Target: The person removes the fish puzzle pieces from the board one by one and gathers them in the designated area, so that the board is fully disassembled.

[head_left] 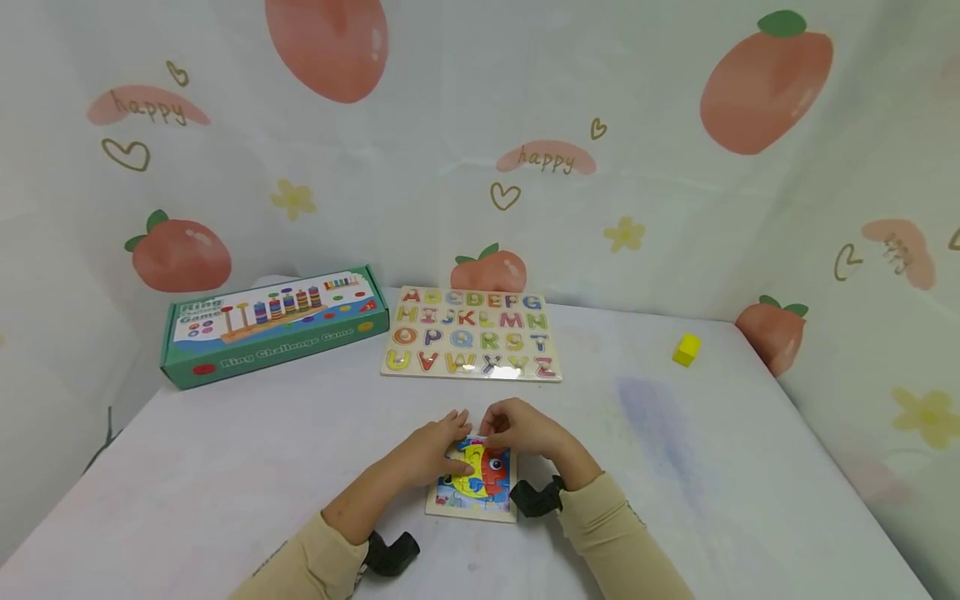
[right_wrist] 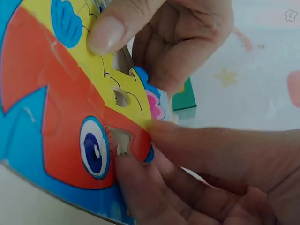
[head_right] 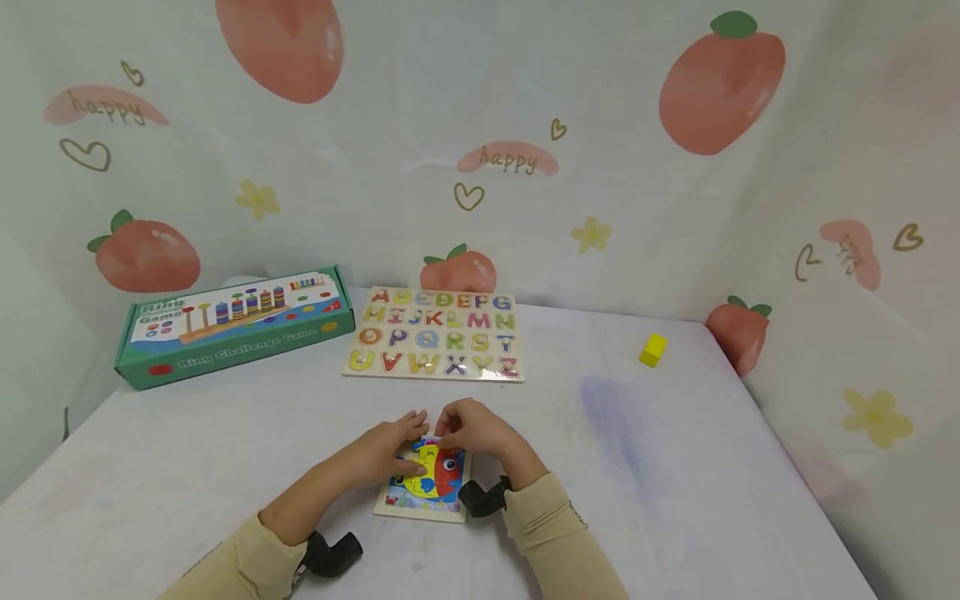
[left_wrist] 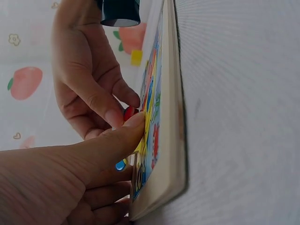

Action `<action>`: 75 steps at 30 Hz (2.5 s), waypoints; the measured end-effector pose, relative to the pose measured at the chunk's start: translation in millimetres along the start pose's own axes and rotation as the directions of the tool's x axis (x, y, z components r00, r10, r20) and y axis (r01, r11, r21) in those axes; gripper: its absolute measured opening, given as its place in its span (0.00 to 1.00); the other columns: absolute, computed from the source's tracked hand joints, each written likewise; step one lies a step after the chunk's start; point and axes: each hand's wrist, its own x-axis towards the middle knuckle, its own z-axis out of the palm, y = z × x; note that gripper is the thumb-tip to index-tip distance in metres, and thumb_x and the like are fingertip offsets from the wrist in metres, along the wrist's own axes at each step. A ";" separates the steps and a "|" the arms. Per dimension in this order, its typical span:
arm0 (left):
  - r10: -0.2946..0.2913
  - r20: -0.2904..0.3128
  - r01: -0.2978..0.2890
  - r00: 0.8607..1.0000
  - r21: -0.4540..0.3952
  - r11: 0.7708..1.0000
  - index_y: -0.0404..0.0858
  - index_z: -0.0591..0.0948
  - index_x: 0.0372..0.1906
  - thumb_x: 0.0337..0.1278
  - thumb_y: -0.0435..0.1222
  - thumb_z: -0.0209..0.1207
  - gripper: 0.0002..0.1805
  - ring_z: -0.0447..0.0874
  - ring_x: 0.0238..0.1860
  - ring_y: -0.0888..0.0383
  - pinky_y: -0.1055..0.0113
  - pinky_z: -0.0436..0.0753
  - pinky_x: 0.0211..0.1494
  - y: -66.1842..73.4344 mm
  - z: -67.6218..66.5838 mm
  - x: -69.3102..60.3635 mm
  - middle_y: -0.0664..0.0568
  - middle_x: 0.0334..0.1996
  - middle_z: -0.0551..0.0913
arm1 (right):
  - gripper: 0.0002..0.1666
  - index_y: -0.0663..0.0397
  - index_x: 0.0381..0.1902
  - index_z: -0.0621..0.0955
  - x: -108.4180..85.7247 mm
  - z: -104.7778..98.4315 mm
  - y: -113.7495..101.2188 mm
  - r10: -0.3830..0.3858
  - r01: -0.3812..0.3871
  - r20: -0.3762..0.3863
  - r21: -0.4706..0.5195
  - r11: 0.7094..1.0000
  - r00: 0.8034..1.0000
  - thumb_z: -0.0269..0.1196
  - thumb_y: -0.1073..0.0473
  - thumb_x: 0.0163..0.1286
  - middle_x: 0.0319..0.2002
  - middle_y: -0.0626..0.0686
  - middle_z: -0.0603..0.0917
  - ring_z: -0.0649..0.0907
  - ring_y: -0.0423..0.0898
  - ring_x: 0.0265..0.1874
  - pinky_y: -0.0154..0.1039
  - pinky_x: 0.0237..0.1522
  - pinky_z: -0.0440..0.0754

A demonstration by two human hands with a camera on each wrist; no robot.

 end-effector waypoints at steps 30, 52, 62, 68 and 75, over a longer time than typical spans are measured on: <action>0.000 -0.018 0.000 1.000 0.005 1.000 0.35 0.70 0.64 0.51 0.41 0.65 0.34 0.52 0.73 0.45 0.45 0.58 0.70 2.1 1.8 -2.6 0.45 0.71 0.60 | 0.13 0.68 0.39 0.79 -43.7 -55.0 51.2 0.123 -0.108 -0.076 0.177 0.978 0.989 0.61 0.62 0.63 0.30 0.51 0.84 0.82 0.42 0.27 0.38 0.37 0.85; 0.025 -0.014 -0.025 1.000 -0.010 1.000 0.34 0.69 0.64 0.52 0.41 0.64 0.34 0.50 0.73 0.45 0.44 0.57 0.71 -1.7 1.6 -2.9 0.45 0.71 0.59 | 0.14 0.71 0.42 0.78 -72.6 -82.5 91.1 0.197 -0.162 -0.178 0.196 0.967 0.964 0.58 0.63 0.66 0.29 0.49 0.82 0.80 0.40 0.28 0.32 0.33 0.82; 0.020 -0.016 -0.020 1.000 0.000 1.000 0.35 0.69 0.64 0.52 0.41 0.64 0.34 0.50 0.73 0.46 0.44 0.57 0.71 -2.7 3.3 -2.2 0.45 0.71 0.59 | 0.14 0.67 0.39 0.81 -72.0 -77.6 89.9 0.197 -0.173 -0.222 0.120 0.977 0.955 0.62 0.59 0.63 0.27 0.49 0.82 0.78 0.41 0.25 0.32 0.28 0.78; 0.021 -0.010 -0.021 1.000 -0.001 1.000 0.35 0.69 0.64 0.52 0.41 0.64 0.34 0.50 0.73 0.46 0.44 0.57 0.71 -2.8 3.6 -1.2 0.45 0.71 0.59 | 0.16 0.65 0.38 0.81 -74.5 -77.1 92.7 0.191 -0.158 -0.240 0.150 0.976 0.952 0.63 0.54 0.62 0.26 0.49 0.85 0.80 0.41 0.25 0.33 0.30 0.78; 0.015 -0.008 -0.015 1.000 0.002 1.000 0.35 0.69 0.65 0.51 0.41 0.64 0.35 0.50 0.73 0.46 0.43 0.57 0.71 -1.6 3.2 -1.7 0.45 0.71 0.59 | 0.16 0.67 0.40 0.81 -71.3 -74.2 92.8 0.252 -0.220 -0.282 0.141 0.965 0.926 0.64 0.57 0.62 0.27 0.50 0.84 0.79 0.42 0.25 0.34 0.30 0.77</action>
